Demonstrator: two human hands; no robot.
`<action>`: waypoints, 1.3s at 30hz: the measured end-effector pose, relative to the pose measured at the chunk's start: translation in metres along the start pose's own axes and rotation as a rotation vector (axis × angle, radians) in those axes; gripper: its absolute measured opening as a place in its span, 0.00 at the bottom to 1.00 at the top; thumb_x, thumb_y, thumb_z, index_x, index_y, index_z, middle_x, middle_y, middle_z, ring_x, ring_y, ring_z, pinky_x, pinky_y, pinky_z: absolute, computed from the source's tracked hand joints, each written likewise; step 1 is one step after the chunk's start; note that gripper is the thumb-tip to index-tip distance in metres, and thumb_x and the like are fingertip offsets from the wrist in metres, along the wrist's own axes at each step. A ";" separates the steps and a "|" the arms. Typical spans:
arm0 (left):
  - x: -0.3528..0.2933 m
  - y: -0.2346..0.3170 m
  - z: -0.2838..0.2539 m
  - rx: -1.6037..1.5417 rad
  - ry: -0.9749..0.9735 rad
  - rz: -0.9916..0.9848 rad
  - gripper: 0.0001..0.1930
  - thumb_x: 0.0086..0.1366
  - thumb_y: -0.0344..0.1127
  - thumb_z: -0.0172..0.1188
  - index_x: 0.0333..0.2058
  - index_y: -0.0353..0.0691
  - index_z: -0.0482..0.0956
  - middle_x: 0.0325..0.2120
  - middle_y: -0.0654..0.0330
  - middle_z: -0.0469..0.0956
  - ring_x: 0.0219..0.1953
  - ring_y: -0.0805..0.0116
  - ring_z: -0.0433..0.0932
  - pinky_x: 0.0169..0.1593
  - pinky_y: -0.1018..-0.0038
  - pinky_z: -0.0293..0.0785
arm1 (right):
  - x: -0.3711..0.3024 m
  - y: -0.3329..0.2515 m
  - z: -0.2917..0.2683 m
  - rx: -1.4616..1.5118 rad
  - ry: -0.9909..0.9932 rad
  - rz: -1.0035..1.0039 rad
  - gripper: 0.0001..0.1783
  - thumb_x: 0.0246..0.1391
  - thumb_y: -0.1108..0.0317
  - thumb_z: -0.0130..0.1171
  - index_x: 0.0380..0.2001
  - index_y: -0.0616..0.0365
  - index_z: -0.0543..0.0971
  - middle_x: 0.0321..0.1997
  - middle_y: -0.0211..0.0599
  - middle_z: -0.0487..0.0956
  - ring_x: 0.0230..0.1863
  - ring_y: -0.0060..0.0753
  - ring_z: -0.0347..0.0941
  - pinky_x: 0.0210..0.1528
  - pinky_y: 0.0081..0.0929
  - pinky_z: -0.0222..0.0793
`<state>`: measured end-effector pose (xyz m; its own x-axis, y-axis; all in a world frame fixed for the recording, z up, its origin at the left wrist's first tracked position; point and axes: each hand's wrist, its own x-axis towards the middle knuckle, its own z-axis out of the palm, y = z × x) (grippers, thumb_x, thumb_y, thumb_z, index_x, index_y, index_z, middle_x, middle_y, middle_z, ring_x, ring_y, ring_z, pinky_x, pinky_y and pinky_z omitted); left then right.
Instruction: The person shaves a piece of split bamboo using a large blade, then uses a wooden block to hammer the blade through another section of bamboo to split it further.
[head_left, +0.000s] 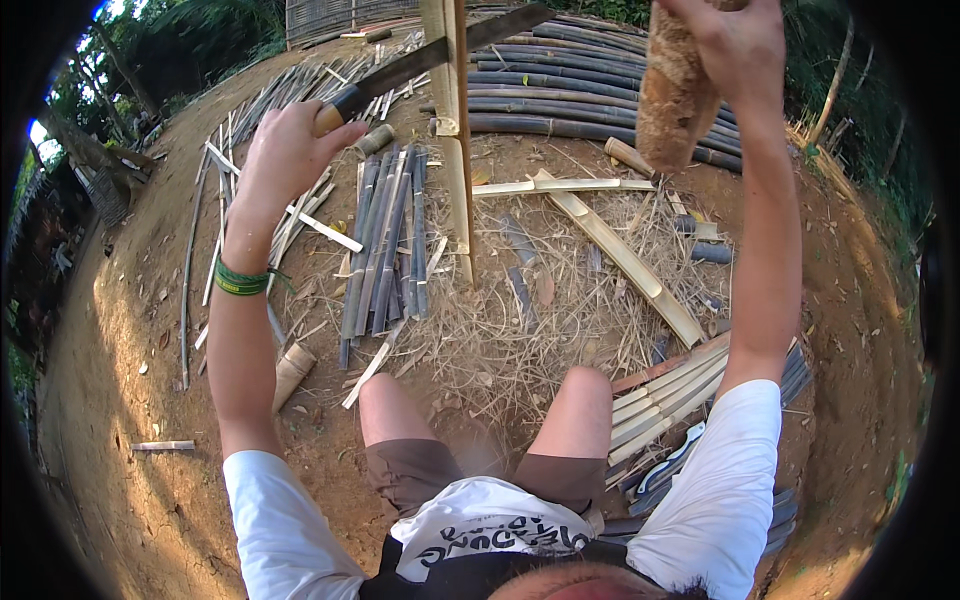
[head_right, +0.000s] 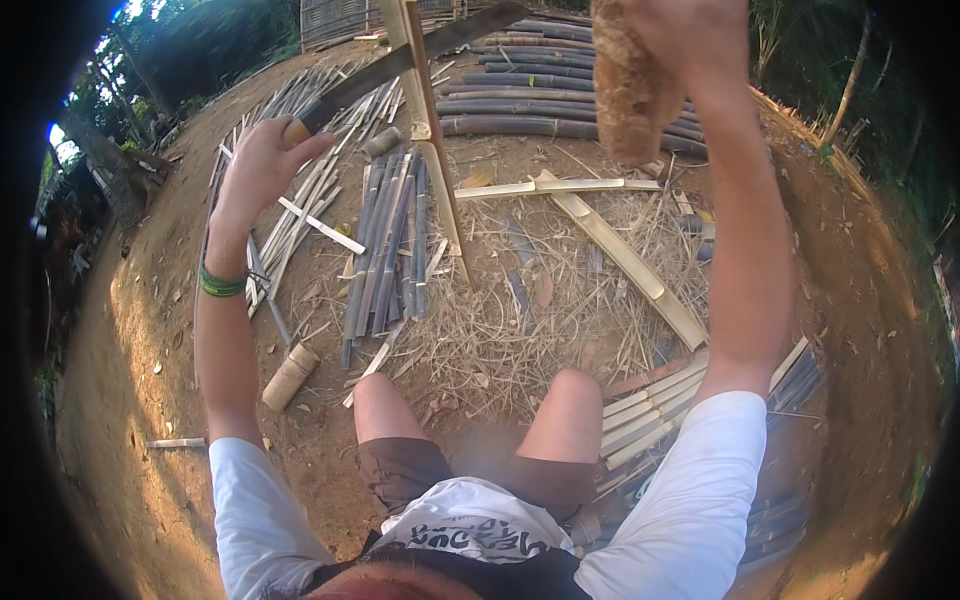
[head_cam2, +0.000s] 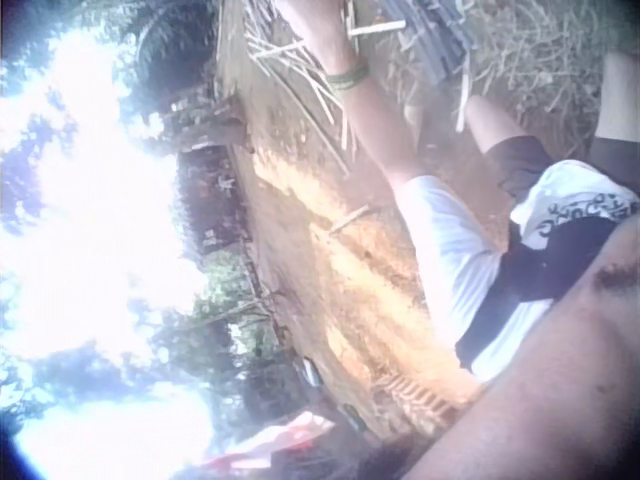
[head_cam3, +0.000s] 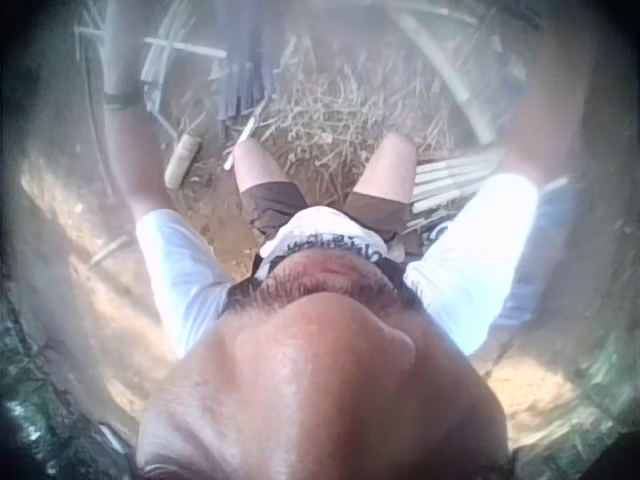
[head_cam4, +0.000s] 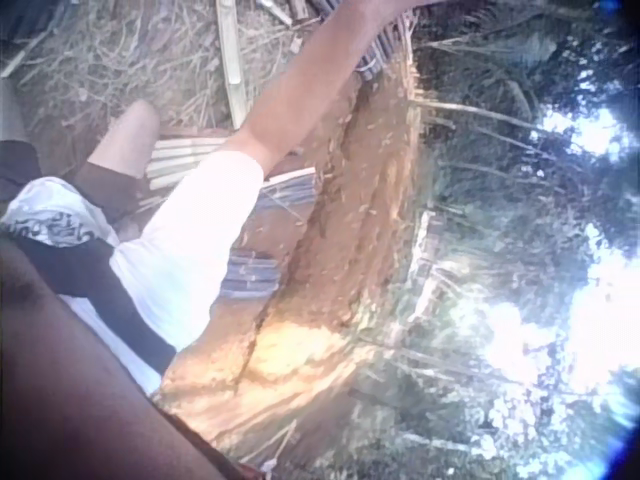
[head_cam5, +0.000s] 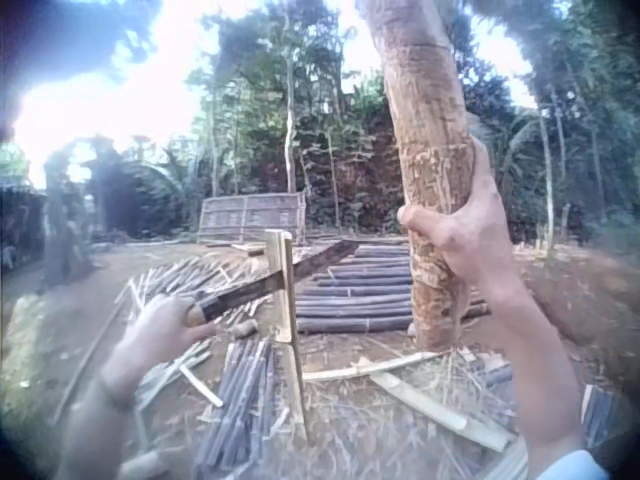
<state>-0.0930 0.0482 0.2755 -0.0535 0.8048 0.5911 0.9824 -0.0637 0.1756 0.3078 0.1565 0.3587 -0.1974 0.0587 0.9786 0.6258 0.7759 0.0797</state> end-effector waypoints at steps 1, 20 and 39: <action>-0.003 0.001 0.001 -0.015 0.019 0.013 0.29 0.62 0.57 0.71 0.29 0.29 0.82 0.22 0.41 0.79 0.28 0.42 0.80 0.36 0.53 0.74 | -0.008 -0.013 0.009 0.046 -0.136 0.119 0.45 0.42 0.53 0.77 0.62 0.62 0.71 0.53 0.49 0.82 0.52 0.41 0.81 0.56 0.36 0.77; -0.031 0.039 0.042 -0.012 0.040 -0.024 0.24 0.64 0.54 0.69 0.29 0.34 0.80 0.21 0.47 0.79 0.28 0.44 0.80 0.35 0.55 0.75 | -0.066 -0.028 0.050 0.091 -0.632 0.498 0.55 0.38 0.58 0.76 0.70 0.61 0.64 0.59 0.56 0.78 0.58 0.50 0.77 0.63 0.39 0.72; -0.035 0.040 0.106 0.036 -0.154 -0.039 0.23 0.64 0.54 0.70 0.36 0.35 0.84 0.32 0.45 0.85 0.36 0.43 0.86 0.41 0.54 0.82 | -0.148 -0.013 0.086 0.015 -1.010 0.752 0.60 0.36 0.58 0.75 0.73 0.61 0.59 0.59 0.55 0.79 0.56 0.48 0.80 0.62 0.41 0.75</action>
<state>-0.0334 0.0800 0.1787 -0.0661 0.8874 0.4563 0.9860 -0.0120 0.1662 0.2637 0.1916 0.1960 -0.2893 0.9364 0.1986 0.8265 0.3491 -0.4417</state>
